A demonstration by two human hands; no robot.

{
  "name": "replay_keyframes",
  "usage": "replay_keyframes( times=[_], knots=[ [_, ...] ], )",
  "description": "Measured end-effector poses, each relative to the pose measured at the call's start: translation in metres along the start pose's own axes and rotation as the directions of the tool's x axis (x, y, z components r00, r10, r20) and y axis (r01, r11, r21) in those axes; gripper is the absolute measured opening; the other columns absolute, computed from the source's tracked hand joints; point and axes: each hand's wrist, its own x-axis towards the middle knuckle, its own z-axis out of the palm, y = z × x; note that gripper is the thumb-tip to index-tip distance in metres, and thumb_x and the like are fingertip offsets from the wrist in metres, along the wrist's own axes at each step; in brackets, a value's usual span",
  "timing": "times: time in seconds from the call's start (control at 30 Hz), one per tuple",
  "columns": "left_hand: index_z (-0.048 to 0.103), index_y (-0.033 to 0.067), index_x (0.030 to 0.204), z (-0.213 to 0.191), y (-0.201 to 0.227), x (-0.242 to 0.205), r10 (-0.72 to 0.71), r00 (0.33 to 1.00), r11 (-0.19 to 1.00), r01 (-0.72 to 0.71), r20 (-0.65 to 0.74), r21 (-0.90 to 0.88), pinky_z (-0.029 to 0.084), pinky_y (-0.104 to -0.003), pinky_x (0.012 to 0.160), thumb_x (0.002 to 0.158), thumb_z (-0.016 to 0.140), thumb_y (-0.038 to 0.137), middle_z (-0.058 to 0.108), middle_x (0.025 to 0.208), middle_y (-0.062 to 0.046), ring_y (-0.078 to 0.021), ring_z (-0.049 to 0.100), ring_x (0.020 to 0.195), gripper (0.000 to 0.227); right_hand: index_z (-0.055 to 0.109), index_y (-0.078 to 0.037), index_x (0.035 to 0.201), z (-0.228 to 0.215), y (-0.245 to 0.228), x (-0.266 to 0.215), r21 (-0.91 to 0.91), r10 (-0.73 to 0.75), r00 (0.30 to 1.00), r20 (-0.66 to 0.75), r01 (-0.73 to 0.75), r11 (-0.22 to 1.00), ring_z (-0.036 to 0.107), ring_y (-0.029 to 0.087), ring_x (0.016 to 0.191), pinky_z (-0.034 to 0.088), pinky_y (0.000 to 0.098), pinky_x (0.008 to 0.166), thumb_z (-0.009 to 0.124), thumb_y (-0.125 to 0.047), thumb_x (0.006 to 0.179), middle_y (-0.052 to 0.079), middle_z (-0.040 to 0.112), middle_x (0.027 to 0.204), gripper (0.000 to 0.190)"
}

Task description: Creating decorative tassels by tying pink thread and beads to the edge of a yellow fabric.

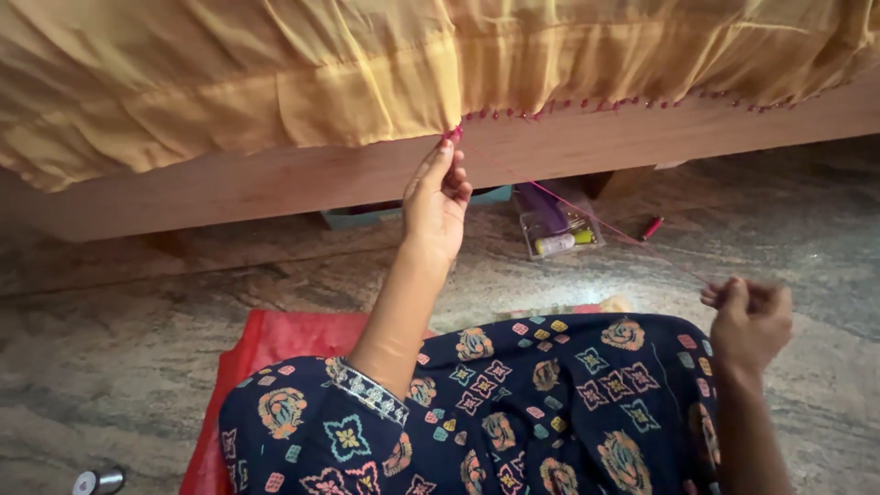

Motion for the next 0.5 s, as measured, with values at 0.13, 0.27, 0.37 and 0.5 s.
replay_keyframes(
  times=[0.13,0.27,0.37,0.5],
  knots=[
    [0.073,0.0149,0.112,-0.001,0.002,0.001,-0.005,0.998,1.0,0.007,-0.055,0.026,0.05,-0.024,0.067,0.092,0.076,0.023,0.068,0.092,0.005,-0.0061,0.06,0.077,0.022,0.05,0.005,0.115,-0.026,0.03,0.004,-0.085,0.035,0.997,-0.068,-0.041,0.996,0.074,0.024,0.09,0.065,0.0343,0.08,0.053,0.001,0.115,0.021,0.069,0.103,0.006],
    [0.074,0.0139,0.112,-0.001,0.005,0.0,-0.008,0.999,0.999,0.009,-0.036,0.031,0.051,-0.024,0.067,0.092,0.076,0.023,0.068,0.091,0.005,-0.0065,0.061,0.076,0.022,0.047,0.008,0.113,-0.057,0.082,0.005,-0.099,-0.031,0.993,-0.115,0.019,0.995,0.074,0.026,0.089,0.063,0.0336,0.079,0.051,0.005,0.115,0.021,0.07,0.099,0.006],
    [0.073,0.014,0.11,-0.006,0.004,0.003,-0.014,0.999,0.999,0.016,-0.039,0.028,0.051,-0.024,0.067,0.092,0.076,0.023,0.069,0.091,0.004,-0.0063,0.061,0.075,0.02,0.046,0.01,0.111,-0.079,0.114,0.007,-0.111,-0.047,0.989,-0.14,0.032,0.993,0.074,0.026,0.089,0.063,0.0338,0.079,0.051,0.007,0.116,0.022,0.07,0.097,0.007],
    [0.074,0.0141,0.109,-0.002,0.008,-0.001,-0.026,0.999,0.999,0.027,-0.038,0.034,0.051,-0.023,0.067,0.092,0.076,0.023,0.068,0.091,0.005,-0.0059,0.062,0.076,0.02,0.047,0.011,0.111,-0.097,0.129,0.002,-0.149,-0.039,0.984,-0.173,0.013,0.989,0.074,0.025,0.086,0.063,0.0341,0.078,0.051,0.008,0.116,0.022,0.07,0.096,0.007]
  ],
)
